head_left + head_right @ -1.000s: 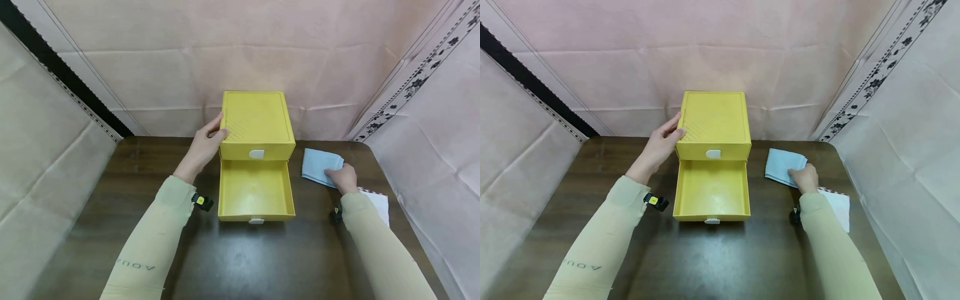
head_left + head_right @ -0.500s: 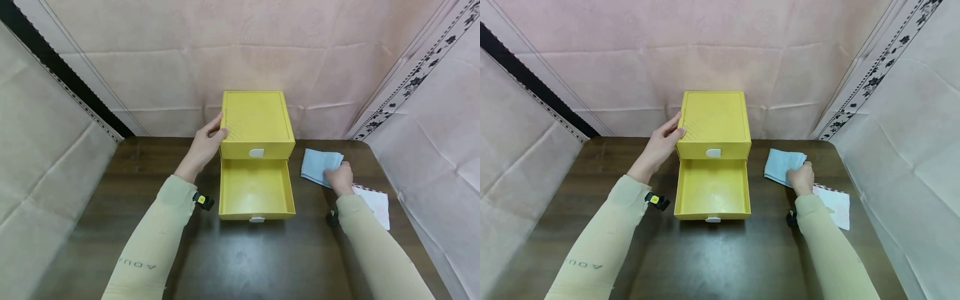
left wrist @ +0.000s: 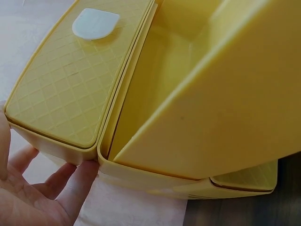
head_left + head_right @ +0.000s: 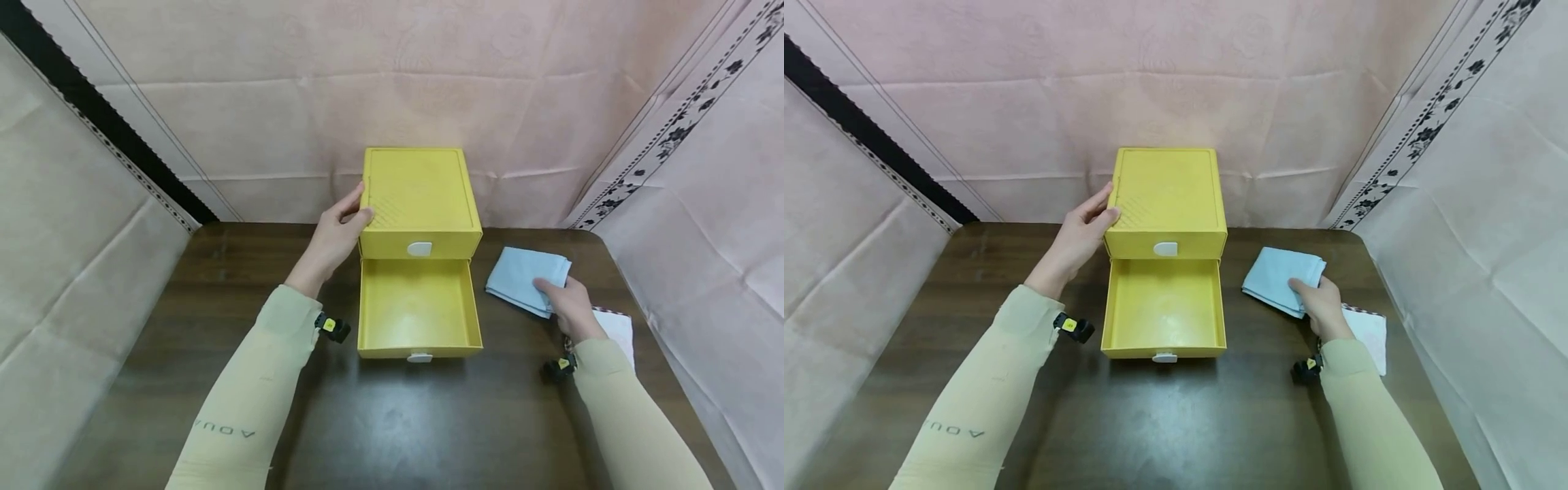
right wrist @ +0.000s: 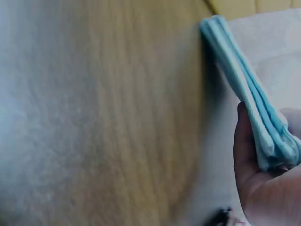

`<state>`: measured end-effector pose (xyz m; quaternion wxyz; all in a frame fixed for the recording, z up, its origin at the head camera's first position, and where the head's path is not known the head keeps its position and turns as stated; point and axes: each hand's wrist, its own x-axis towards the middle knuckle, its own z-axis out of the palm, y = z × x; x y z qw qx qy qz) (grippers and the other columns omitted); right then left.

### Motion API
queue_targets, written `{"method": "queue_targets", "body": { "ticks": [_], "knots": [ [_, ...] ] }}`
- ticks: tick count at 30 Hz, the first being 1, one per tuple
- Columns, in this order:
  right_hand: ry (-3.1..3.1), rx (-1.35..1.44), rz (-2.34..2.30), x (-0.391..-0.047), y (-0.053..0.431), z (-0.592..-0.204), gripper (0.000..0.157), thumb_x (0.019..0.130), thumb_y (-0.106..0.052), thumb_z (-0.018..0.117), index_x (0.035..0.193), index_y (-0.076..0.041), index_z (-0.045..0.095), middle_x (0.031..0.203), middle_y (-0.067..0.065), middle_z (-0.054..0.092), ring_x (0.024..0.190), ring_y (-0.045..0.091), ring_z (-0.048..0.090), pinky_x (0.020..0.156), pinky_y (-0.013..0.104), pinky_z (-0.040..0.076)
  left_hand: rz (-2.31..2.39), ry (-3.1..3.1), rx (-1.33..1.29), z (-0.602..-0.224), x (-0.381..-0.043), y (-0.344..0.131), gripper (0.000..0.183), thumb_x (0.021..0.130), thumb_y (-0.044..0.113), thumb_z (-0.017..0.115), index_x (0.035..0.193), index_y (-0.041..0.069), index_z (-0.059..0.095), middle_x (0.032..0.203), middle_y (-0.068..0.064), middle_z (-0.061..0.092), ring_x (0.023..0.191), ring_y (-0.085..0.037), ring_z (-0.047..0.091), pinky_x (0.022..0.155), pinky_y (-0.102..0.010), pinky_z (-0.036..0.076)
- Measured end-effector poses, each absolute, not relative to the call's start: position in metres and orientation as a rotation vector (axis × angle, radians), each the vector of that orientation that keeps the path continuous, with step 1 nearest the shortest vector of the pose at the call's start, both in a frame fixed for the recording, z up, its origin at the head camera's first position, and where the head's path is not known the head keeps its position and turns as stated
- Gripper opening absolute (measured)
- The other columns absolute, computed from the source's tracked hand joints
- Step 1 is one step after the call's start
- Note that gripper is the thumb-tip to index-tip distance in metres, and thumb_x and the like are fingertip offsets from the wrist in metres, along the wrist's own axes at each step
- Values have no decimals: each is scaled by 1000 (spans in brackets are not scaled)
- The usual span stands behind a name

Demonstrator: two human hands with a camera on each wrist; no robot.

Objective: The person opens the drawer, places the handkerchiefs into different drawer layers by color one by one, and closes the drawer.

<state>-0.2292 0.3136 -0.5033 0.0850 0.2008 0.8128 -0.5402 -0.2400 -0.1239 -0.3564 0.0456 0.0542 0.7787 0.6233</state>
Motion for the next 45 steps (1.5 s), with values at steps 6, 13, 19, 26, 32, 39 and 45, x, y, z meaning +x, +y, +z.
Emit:
{"method": "queue_targets", "body": {
  "ticks": [6, 13, 19, 26, 32, 39, 45],
  "knots": [
    [2368, 493, -1817, -210, 316, -470, 85, 92, -46, 62, 152, -1, 22, 142, 20, 38, 101, 9, 57, 81, 22, 52, 1896, 2378, 134, -360, -238, -123, 59, 99, 33, 54, 153, 32, 29, 146, -1, 42, 123, -13, 47, 98, -34, 45],
    [2104, 257, -2291, -185, 308, -422, 67, 91, -20, 69, 145, -3, 33, 117, 1, 57, 91, 7, 66, 75, 25, 54, 1903, 2376, 163, -358, -238, -122, 59, 99, 33, 54, 153, 30, 29, 147, -2, 42, 124, -14, 47, 98, -34, 45],
    [1961, 102, -2449, -171, 292, -394, 55, 91, -10, 68, 138, -3, 40, 116, 0, 63, 95, 12, 67, 76, 28, 54, 1898, 2384, 150, -356, -240, -125, 60, 99, 33, 55, 153, 32, 29, 148, -1, 40, 126, -13, 46, 100, -35, 43],
    [1977, -5, -2409, -153, 275, -371, 50, 94, -9, 63, 138, -4, 39, 122, 5, 58, 100, 13, 66, 78, 29, 54, 1941, 2379, 162, -377, -253, -128, 59, 96, 42, 58, 148, 42, 32, 146, 5, 42, 124, -10, 46, 99, -34, 44],
    [1957, -147, -2348, -140, 261, -361, 49, 97, -4, 57, 141, -7, 35, 124, 8, 52, 103, 14, 64, 80, 31, 54, 1955, 2393, 179, -384, -257, -126, 56, 95, 46, 59, 145, 47, 34, 143, 6, 45, 122, -10, 48, 97, -34, 45],
    [1972, -213, -2232, -141, 232, -361, 41, 97, -5, 58, 135, -7, 43, 119, 9, 57, 101, 18, 65, 79, 35, 55, 1951, 2403, 185, -385, -258, -126, 56, 95, 45, 58, 146, 47, 35, 142, 5, 46, 121, -10, 48, 97, -34, 45],
    [2000, -239, -2061, -150, 195, -369, 51, 95, -16, 63, 140, -7, 42, 126, 14, 57, 104, 28, 64, 81, 44, 54, 1959, 2402, 185, -385, -258, -127, 56, 95, 46, 59, 145, 47, 35, 141, 5, 46, 120, -10, 49, 97, -34, 45]
  ]
}}
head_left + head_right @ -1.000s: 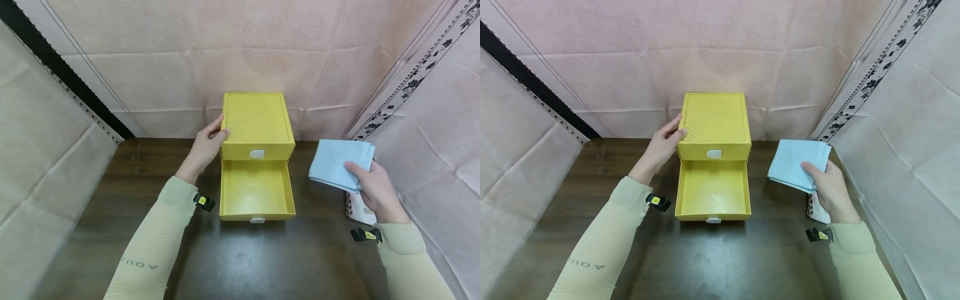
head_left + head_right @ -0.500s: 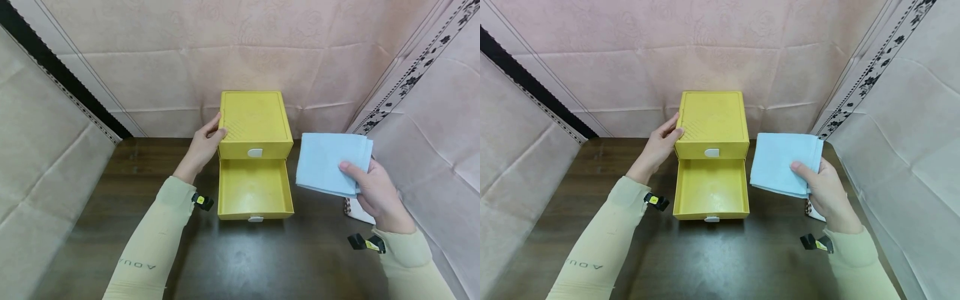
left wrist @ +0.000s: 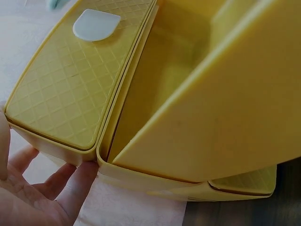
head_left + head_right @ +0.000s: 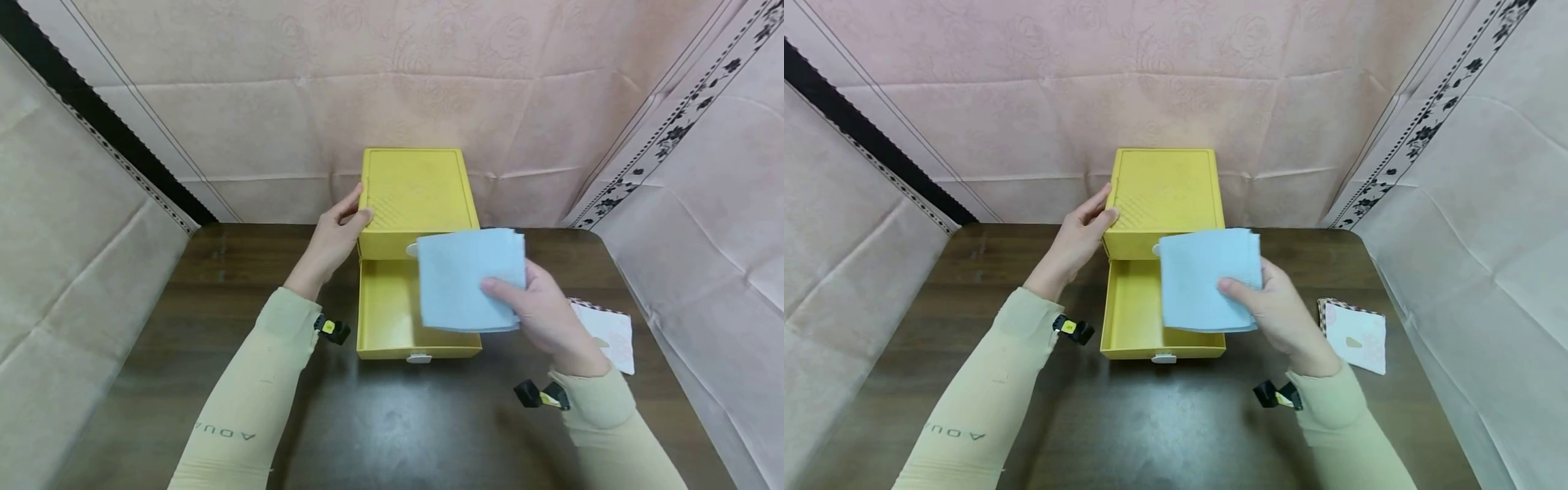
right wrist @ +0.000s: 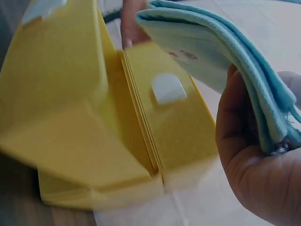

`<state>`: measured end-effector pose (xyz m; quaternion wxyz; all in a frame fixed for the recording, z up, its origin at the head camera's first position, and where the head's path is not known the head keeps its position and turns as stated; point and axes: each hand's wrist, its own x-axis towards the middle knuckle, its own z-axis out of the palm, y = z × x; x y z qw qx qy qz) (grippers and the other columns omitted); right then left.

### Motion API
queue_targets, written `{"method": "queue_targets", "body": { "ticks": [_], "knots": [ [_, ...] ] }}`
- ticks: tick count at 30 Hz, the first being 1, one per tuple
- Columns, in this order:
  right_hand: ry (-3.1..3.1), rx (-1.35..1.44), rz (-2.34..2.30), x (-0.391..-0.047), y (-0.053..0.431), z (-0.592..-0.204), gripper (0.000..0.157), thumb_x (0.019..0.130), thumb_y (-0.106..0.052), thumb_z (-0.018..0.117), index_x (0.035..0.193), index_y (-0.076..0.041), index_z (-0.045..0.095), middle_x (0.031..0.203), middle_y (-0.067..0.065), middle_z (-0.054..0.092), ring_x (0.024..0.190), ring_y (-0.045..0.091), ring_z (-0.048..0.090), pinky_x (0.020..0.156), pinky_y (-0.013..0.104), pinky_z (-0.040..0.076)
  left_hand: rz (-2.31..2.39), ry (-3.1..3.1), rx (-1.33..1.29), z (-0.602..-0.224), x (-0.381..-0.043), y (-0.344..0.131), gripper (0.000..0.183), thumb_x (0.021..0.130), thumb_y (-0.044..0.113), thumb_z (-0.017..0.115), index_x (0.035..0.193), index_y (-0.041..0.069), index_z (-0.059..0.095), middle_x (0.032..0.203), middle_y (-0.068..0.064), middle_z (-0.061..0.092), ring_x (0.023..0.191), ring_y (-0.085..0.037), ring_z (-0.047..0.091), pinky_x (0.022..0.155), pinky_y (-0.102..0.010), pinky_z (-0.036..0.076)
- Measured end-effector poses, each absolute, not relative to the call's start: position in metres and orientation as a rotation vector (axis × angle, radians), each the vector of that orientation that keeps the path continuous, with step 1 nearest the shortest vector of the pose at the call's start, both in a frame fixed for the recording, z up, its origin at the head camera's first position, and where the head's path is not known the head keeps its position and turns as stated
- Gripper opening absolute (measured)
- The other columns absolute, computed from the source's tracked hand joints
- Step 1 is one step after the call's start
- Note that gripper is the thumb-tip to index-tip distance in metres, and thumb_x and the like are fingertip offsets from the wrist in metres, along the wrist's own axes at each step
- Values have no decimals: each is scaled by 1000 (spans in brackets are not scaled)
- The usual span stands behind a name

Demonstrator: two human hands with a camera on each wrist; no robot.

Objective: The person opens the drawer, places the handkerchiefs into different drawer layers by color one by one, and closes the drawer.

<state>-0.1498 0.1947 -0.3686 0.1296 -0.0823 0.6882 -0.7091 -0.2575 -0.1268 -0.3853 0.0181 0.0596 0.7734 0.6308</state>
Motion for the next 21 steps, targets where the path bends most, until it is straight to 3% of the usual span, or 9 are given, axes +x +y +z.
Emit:
{"method": "queue_targets", "body": {
  "ticks": [8, 16, 21],
  "knots": [
    [1918, -311, -1993, -156, 150, -379, 52, 93, -19, 68, 139, -8, 45, 125, 18, 58, 104, 35, 64, 80, 49, 54, 1959, 2354, 170, -383, -256, -126, 57, 96, 42, 58, 148, 44, 33, 144, 4, 44, 121, -11, 48, 97, -34, 45],
    [1980, -237, -1910, -159, 127, -390, 48, 90, -22, 71, 132, -11, 51, 119, 16, 61, 96, 33, 66, 78, 46, 55, 1921, 2375, 129, -360, -241, -122, 58, 99, 32, 55, 152, 32, 31, 146, -1, 42, 123, -13, 47, 98, -34, 45],
    [2061, -192, -1850, -160, 119, -395, 42, 91, -21, 70, 128, -11, 53, 115, 13, 63, 94, 31, 66, 75, 44, 56, 1915, 2380, 119, -357, -239, -122, 58, 99, 32, 55, 152, 32, 31, 147, -2, 42, 124, -13, 47, 99, -34, 44]
  ]
}}
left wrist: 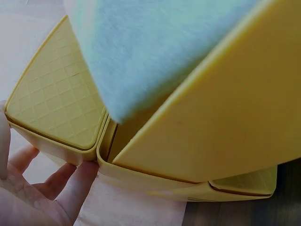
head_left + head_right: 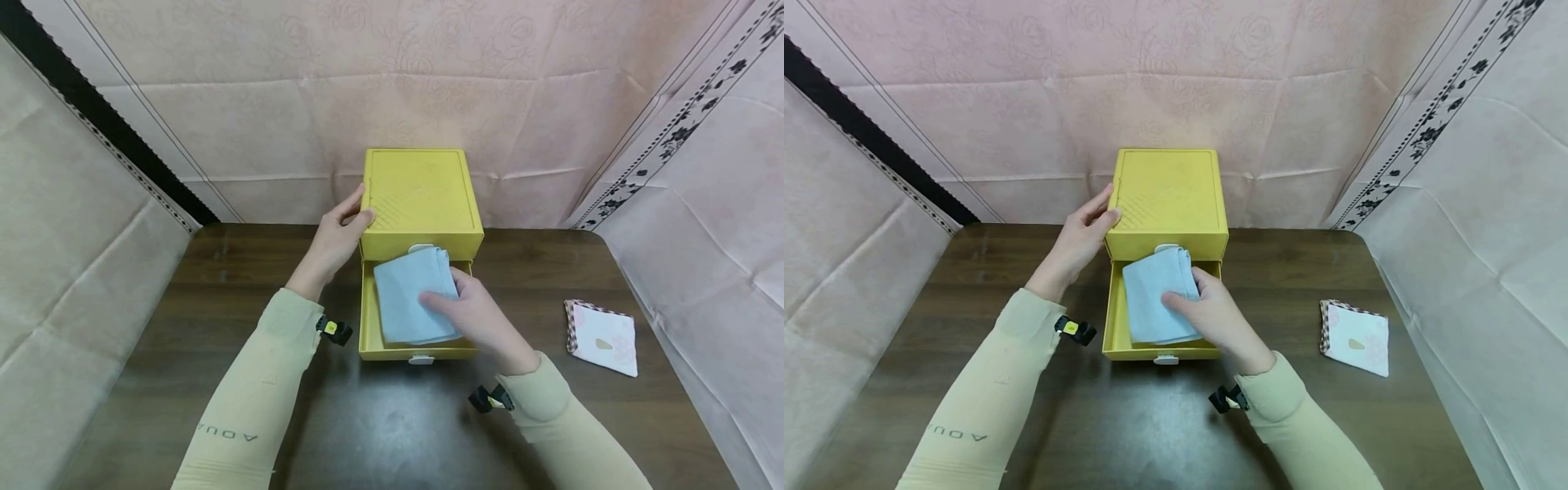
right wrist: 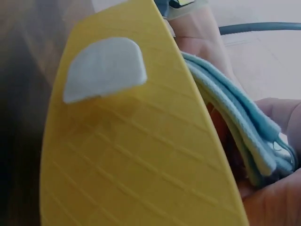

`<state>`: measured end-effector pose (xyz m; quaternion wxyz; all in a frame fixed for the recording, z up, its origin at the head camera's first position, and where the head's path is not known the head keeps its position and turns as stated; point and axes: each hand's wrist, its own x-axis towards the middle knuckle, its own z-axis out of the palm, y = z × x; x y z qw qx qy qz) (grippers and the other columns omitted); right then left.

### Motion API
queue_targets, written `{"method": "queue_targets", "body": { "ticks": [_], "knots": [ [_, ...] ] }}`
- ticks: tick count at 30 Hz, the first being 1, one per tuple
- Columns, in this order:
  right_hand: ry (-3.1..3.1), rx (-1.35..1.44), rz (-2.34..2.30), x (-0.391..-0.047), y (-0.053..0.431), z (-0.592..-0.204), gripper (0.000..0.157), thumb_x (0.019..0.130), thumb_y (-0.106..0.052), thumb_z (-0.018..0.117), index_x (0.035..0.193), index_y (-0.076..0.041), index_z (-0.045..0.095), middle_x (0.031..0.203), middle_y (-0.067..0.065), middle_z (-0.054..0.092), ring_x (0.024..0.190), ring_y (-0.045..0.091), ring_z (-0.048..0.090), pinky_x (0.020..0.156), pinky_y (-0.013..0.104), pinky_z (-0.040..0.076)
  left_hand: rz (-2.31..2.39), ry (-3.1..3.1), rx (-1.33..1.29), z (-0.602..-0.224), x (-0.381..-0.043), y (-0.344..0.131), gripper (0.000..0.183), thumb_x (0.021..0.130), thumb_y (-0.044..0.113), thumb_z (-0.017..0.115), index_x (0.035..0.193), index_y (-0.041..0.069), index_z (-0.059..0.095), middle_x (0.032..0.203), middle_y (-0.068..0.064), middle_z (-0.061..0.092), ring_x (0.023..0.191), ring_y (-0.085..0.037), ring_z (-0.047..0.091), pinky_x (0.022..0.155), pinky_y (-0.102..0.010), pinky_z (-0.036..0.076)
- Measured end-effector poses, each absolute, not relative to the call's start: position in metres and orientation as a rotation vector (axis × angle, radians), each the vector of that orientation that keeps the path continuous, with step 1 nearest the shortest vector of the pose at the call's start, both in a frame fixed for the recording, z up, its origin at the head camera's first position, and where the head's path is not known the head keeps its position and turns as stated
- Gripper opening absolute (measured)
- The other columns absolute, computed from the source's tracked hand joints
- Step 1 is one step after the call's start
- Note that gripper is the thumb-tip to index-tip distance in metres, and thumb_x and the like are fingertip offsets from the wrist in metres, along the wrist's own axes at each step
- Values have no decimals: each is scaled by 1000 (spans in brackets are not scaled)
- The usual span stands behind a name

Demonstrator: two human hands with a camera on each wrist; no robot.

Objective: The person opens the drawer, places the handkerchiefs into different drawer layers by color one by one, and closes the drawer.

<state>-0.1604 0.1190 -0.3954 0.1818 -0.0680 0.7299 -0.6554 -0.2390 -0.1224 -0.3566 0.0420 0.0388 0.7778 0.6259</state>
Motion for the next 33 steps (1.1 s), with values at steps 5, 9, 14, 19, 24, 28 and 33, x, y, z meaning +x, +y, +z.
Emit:
{"method": "queue_targets", "body": {
  "ticks": [5, 9, 14, 19, 24, 28, 33],
  "knots": [
    [2088, -173, -1817, -159, 108, -400, 39, 91, -20, 70, 125, -10, 55, 112, 13, 64, 90, 30, 67, 73, 43, 56, 1914, 2380, 119, -356, -238, -123, 58, 99, 32, 55, 152, 32, 31, 145, -1, 43, 123, -13, 47, 97, -34, 45],
    [2077, -165, -1815, -159, 101, -404, 39, 91, -17, 69, 126, -8, 55, 111, 15, 64, 87, 30, 67, 71, 43, 57, 1904, 2385, 121, -355, -237, -122, 58, 99, 33, 55, 152, 32, 31, 144, -1, 43, 123, -13, 47, 97, -34, 45],
    [2090, -146, -1783, -160, 102, -409, 38, 92, -16, 68, 126, -6, 54, 109, 16, 64, 86, 28, 67, 71, 42, 57, 1899, 2389, 114, -359, -240, -123, 58, 99, 34, 55, 152, 33, 31, 144, -1, 44, 122, -15, 48, 96, -35, 46],
    [2138, -135, -1717, -161, 106, -408, 37, 92, -17, 68, 124, -6, 52, 106, 14, 64, 85, 26, 67, 71, 39, 56, 1928, 2388, 128, -376, -252, -127, 58, 96, 42, 58, 148, 42, 34, 143, 3, 45, 122, -12, 48, 97, -35, 45],
    [2193, -94, -1693, -159, 109, -404, 41, 93, -20, 67, 126, -6, 46, 112, 13, 61, 88, 25, 64, 72, 37, 55, 1920, 2400, 129, -373, -249, -127, 57, 96, 42, 57, 148, 43, 34, 143, 3, 45, 122, -12, 48, 97, -36, 45],
    [2237, -84, -1687, -159, 112, -404, 59, 93, -27, 66, 139, -9, 33, 127, 11, 53, 103, 25, 59, 79, 38, 54, 1902, 2394, 110, -356, -237, -123, 58, 99, 33, 55, 152, 32, 32, 144, -1, 44, 122, -13, 48, 98, -34, 45],
    [2317, -58, -1615, -158, 116, -405, 79, 93, -35, 65, 151, -11, 17, 137, 10, 43, 119, 25, 50, 91, 42, 47, 1903, 2395, 109, -357, -238, -123, 58, 99, 32, 55, 152, 31, 32, 144, -1, 44, 122, -13, 48, 98, -34, 45]
  ]
}}
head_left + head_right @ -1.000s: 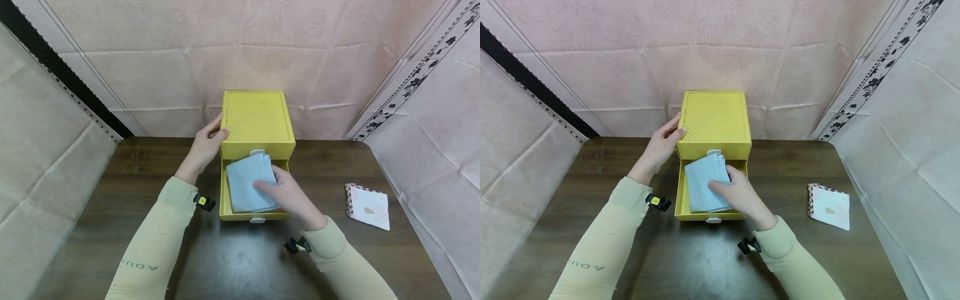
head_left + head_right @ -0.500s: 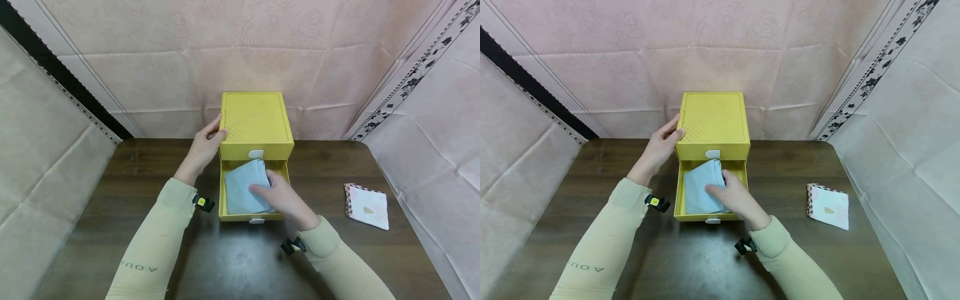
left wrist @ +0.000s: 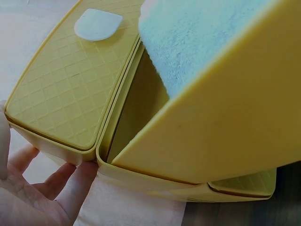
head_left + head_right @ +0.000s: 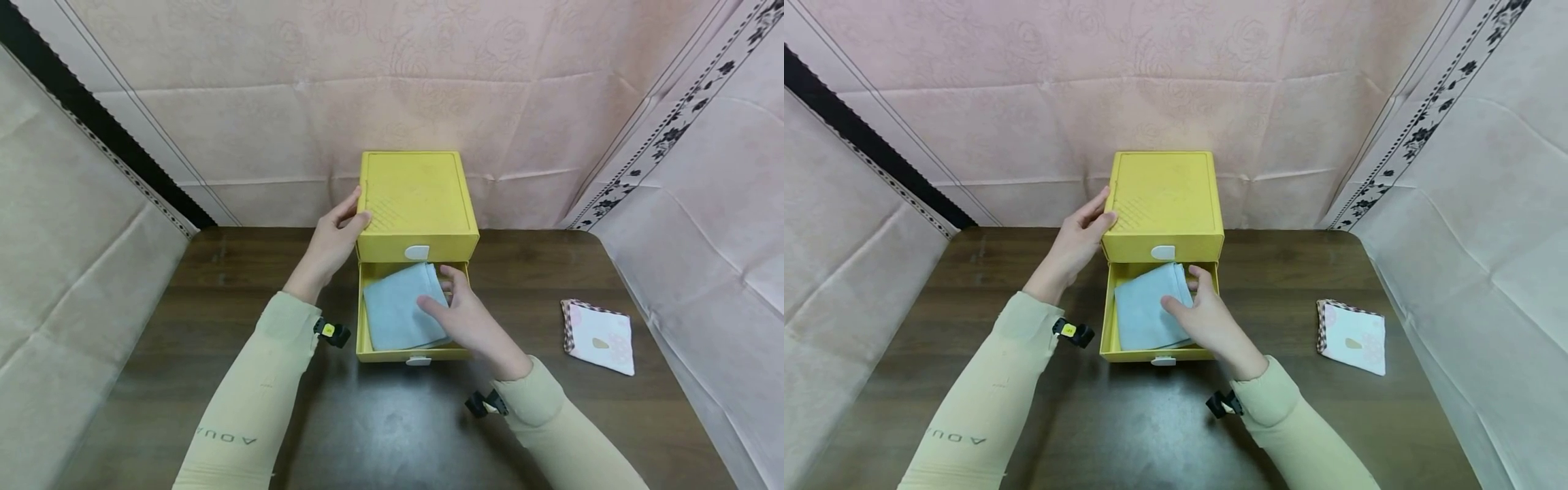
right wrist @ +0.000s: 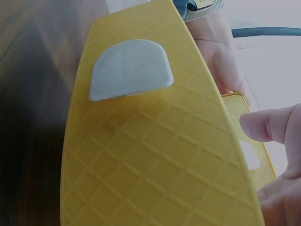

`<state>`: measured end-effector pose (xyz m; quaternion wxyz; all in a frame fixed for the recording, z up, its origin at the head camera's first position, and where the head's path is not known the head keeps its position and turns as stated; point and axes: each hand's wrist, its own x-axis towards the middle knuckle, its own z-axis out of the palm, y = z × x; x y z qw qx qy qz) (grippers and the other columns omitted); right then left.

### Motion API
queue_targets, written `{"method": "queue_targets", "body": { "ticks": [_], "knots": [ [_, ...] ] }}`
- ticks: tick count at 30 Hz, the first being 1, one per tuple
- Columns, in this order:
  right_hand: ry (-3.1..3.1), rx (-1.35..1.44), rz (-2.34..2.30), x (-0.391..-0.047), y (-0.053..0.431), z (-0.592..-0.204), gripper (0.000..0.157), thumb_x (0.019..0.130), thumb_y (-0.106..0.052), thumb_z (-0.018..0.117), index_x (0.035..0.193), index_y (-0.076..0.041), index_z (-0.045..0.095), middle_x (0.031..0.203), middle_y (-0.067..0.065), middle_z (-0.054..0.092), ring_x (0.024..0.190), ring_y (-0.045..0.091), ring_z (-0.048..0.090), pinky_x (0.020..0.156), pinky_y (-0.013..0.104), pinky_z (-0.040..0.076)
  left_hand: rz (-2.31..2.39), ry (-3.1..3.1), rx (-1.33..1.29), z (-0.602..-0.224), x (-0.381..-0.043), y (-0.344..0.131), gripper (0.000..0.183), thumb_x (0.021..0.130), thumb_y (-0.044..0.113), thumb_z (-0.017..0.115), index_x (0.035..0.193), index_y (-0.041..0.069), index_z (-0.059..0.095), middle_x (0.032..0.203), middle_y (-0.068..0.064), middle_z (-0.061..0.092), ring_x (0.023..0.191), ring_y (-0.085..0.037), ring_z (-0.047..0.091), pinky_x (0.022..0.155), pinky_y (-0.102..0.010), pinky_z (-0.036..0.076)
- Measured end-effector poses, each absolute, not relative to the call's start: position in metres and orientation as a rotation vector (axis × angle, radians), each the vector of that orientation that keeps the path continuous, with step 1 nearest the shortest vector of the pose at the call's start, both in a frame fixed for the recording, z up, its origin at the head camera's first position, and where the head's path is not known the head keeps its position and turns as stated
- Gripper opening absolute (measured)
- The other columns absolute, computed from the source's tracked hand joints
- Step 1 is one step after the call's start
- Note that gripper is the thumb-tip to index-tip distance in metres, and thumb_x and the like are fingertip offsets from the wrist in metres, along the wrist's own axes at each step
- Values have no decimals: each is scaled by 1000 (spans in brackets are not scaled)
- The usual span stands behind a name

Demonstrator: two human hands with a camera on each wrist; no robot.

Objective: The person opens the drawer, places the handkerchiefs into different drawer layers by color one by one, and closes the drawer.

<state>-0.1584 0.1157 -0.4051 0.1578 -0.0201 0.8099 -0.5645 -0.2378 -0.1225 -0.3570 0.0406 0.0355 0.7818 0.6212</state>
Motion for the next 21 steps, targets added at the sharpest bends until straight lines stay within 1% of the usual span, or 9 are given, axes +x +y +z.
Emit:
{"method": "queue_targets", "body": {
  "ticks": [4, 7, 9, 13, 17, 19, 21],
  "knots": [
    [2336, -53, -1562, -157, 116, -403, 85, 93, -36, 64, 154, -11, 10, 146, 11, 33, 129, 26, 42, 100, 45, 40, 1908, 2388, 110, -357, -238, -122, 58, 99, 33, 55, 152, 31, 32, 144, -1, 44, 122, -13, 48, 97, -34, 45],
    [2345, -67, -1534, -156, 116, -403, 87, 93, -36, 64, 154, -11, 7, 153, 10, 25, 136, 28, 34, 106, 47, 34, 1914, 2385, 116, -358, -238, -122, 58, 99, 34, 56, 152, 32, 32, 145, -1, 44, 123, -13, 48, 98, -35, 45],
    [2345, -82, -1532, -156, 116, -403, 88, 93, -36, 64, 154, -11, 6, 155, 10, 20, 139, 29, 28, 109, 48, 30, 1917, 2384, 119, -358, -238, -123, 58, 98, 34, 56, 151, 32, 32, 145, -2, 44, 123, -14, 48, 98, -36, 45],
    [2355, -116, -1556, -154, 119, -404, 85, 93, -37, 64, 154, -11, 9, 156, 11, 18, 142, 31, 21, 111, 50, 24, 1912, 2388, 122, -358, -237, -123, 58, 98, 34, 56, 151, 33, 32, 145, -2, 44, 124, -14, 48, 99, -36, 44],
    [2356, -178, -1627, -151, 123, -404, 78, 92, -35, 66, 151, -11, 21, 155, 9, 25, 141, 27, 25, 111, 48, 26, 1909, 2389, 125, -358, -237, -123, 58, 99, 33, 55, 152, 31, 31, 145, -1, 44, 123, -13, 48, 98, -35, 45],
    [2342, -207, -1685, -149, 125, -403, 73, 92, -34, 68, 149, -11, 29, 152, 8, 31, 139, 25, 30, 110, 46, 30, 1912, 2388, 125, -361, -240, -123, 58, 99, 34, 55, 152, 31, 31, 144, -1, 44, 123, -13, 48, 98, -35, 45],
    [2306, -216, -1759, -146, 126, -401, 67, 91, -33, 69, 145, -12, 37, 148, 7, 38, 135, 23, 37, 106, 45, 36, 1913, 2385, 122, -367, -245, -124, 59, 98, 35, 56, 152, 33, 31, 144, -1, 44, 123, -13, 48, 98, -35, 45]
  ]
}}
